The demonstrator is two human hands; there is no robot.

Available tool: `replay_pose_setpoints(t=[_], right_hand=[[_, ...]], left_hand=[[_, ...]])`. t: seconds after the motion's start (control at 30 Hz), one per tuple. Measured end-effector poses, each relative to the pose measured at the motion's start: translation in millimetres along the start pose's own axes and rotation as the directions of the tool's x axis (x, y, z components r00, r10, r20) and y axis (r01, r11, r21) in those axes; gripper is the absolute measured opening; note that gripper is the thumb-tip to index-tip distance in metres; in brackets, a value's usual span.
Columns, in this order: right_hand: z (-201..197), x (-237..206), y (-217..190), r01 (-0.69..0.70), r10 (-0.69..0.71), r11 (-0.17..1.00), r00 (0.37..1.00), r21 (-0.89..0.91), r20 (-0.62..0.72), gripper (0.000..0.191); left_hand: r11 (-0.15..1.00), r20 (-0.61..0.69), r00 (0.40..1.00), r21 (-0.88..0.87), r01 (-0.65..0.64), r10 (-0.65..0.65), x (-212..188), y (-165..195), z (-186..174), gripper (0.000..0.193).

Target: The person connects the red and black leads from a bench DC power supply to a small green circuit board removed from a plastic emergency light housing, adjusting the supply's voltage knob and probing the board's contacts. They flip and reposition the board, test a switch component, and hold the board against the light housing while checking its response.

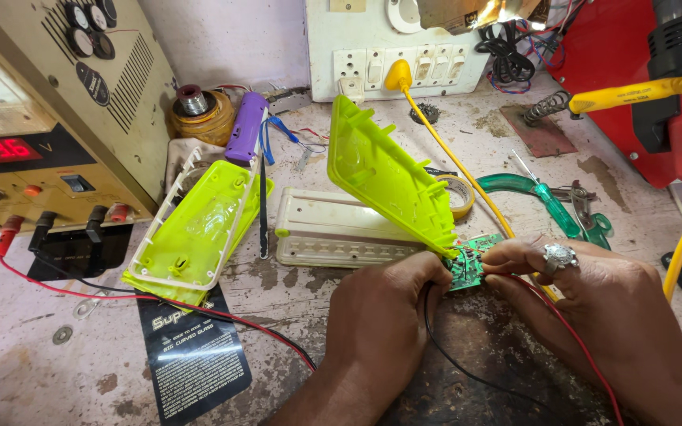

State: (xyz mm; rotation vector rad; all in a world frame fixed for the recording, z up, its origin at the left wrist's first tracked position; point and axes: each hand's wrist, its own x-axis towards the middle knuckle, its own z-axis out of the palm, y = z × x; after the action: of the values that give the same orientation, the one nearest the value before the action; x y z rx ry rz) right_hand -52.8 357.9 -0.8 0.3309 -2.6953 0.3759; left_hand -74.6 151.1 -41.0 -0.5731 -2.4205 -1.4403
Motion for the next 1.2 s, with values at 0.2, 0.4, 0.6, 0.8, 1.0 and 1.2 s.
replay_pose_setpoints(t=[0.2, 0.4, 0.6, 0.8, 1.0, 1.2], right_hand=[[-1.5, 0.1, 1.0, -0.066, 0.066, 0.998, 0.997, -0.021, 0.046, 0.029], [-2.8, 0.0, -0.5, -0.075, 0.074, 0.996, 0.997, 0.04, 0.034, 0.027], [-1.2, 0.1, -0.4, -0.085, 0.085, 0.996, 0.996, 0.013, 0.042, 0.025], [1.6, -0.4, 2.2, -0.018, 0.018, 1.0, 1.0, -0.007, 0.011, 0.026], [2.8, -1.0, 4.4, -0.012, 0.012, 1.0, 1.0, 0.01, -0.001, 0.025], [2.1, -1.0, 3.5, -0.009, 0.009, 1.0, 1.0, 0.009, 0.005, 0.025]], left_hand=[[1.0, 0.006, 1.0, -0.01, 0.008, -0.008, -0.3, 1.1, -0.8, 0.005], [1.0, 0.018, 1.0, 0.005, 0.013, -0.013, 0.3, 0.9, -0.6, 0.007], [1.0, 0.007, 1.0, -0.001, 0.005, -0.005, -0.6, 0.7, -0.3, 0.006], [1.0, 0.007, 1.0, 0.006, 0.002, -0.002, 1.7, -0.1, -0.1, 0.007], [1.0, -0.002, 1.0, -0.005, -0.021, 0.021, 1.4, -0.5, -0.4, 0.008], [1.0, -0.02, 1.0, -0.008, -0.018, 0.018, 1.6, 0.8, -0.4, 0.007]])
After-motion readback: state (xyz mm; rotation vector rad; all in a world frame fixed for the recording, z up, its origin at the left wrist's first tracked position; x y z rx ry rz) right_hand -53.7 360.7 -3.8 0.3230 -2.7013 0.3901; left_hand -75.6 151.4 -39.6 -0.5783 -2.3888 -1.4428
